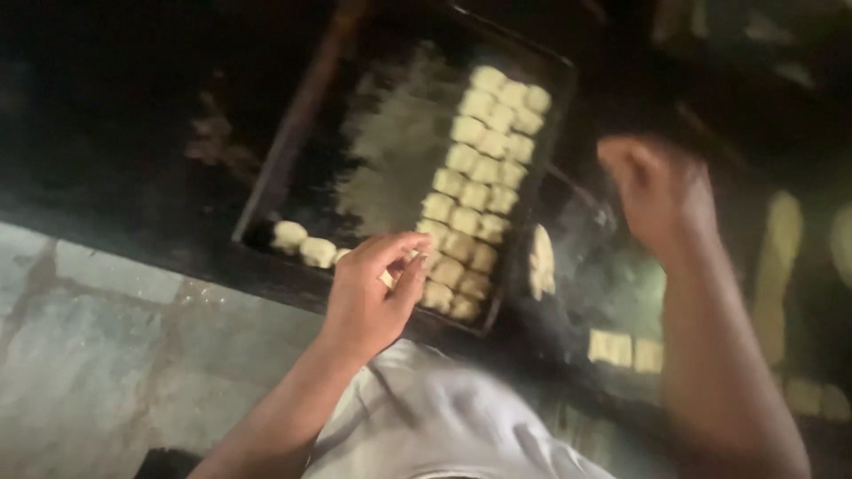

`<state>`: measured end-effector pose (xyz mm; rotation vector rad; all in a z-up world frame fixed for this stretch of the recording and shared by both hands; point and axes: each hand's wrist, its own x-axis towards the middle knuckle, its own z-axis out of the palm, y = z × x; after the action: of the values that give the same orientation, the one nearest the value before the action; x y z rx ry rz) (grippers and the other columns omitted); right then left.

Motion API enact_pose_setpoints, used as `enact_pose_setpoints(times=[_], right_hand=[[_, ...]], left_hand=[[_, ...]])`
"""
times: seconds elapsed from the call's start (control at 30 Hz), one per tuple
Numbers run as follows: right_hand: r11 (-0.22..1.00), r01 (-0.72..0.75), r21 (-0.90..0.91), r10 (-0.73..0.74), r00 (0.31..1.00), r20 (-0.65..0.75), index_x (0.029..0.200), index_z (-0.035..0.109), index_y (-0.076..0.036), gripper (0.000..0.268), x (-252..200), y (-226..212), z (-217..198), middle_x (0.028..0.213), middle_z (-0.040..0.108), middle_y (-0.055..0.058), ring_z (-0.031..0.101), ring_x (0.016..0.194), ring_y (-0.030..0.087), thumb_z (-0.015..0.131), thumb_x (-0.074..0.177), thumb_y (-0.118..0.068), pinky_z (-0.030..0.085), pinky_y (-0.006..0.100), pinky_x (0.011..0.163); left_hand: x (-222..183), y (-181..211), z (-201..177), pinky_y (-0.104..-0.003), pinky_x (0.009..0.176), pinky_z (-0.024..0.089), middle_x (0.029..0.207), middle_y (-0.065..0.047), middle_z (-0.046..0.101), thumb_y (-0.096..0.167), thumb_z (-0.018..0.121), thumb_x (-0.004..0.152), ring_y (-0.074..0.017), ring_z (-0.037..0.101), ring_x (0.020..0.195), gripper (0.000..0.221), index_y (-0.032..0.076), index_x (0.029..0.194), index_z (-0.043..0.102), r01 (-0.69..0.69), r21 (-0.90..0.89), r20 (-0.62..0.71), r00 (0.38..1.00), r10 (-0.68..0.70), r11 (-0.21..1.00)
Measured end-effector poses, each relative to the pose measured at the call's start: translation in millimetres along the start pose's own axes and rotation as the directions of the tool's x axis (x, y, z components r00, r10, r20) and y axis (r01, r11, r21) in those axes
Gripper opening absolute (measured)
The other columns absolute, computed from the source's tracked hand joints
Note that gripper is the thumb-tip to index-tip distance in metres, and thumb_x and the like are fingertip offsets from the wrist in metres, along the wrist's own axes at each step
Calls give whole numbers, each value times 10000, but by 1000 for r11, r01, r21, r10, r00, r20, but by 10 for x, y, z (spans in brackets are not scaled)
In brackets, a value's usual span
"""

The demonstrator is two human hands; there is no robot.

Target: The person tears small pieces from a long strip of dough, rolls and shapes each piece by hand, and places the shaped dough pieces in rows on a baking tray. The person works through the dough strip piece by piece, filling the tray with shaped dough portions.

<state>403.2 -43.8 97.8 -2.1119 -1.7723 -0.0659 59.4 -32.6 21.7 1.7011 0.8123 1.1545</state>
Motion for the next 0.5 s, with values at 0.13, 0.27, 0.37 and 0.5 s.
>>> enact_pose_setpoints(times=[0.13, 0.27, 0.37, 0.5], right_hand=[[891, -435, -127, 451, 820, 352, 1219, 737, -168, 301, -1051, 716, -46, 1134, 769, 88, 748, 909, 273, 676, 979, -339, 601, 416, 795], [944, -329, 14, 300, 877, 375, 1049, 764, -83, 341, -2028, 1523, 196, 1052, 776, 120, 732, 853, 241, 774, 846, -358, 598, 384, 763], [984, -41, -175, 70, 984, 161, 912, 735, -137, 173, -2193, 1079, 105, 981, 751, 107, 696, 947, 338, 763, 802, -268, 551, 459, 811], [902, -348, 258, 225, 886, 406, 974, 726, -33, 268, -2002, 779, -153, 941, 735, 142, 712, 841, 275, 788, 724, -110, 565, 388, 731]], left_hand=[[-24, -49, 580, -283, 650, 557, 994, -94, 753, 88, 706, 947, -157, 709, 759, 195, 30, 1132, 713, 79, -1, 129, 989, -78, 997], [138, 399, 1110, -272, 658, 592, 1016, -99, 758, 85, 708, 908, -147, 721, 787, 257, 25, 1158, 712, 177, 75, 309, 932, -191, 981], [55, 443, 1487, -287, 657, 600, 1039, -107, 750, 80, 713, 869, -159, 721, 757, 329, 26, 1194, 697, 264, 81, 461, 845, -271, 961], [-142, 386, 1865, -307, 712, 585, 1124, -186, 662, 113, 756, 817, -206, 684, 834, 518, -43, 1286, 600, 37, -14, 506, 862, -25, 999]])
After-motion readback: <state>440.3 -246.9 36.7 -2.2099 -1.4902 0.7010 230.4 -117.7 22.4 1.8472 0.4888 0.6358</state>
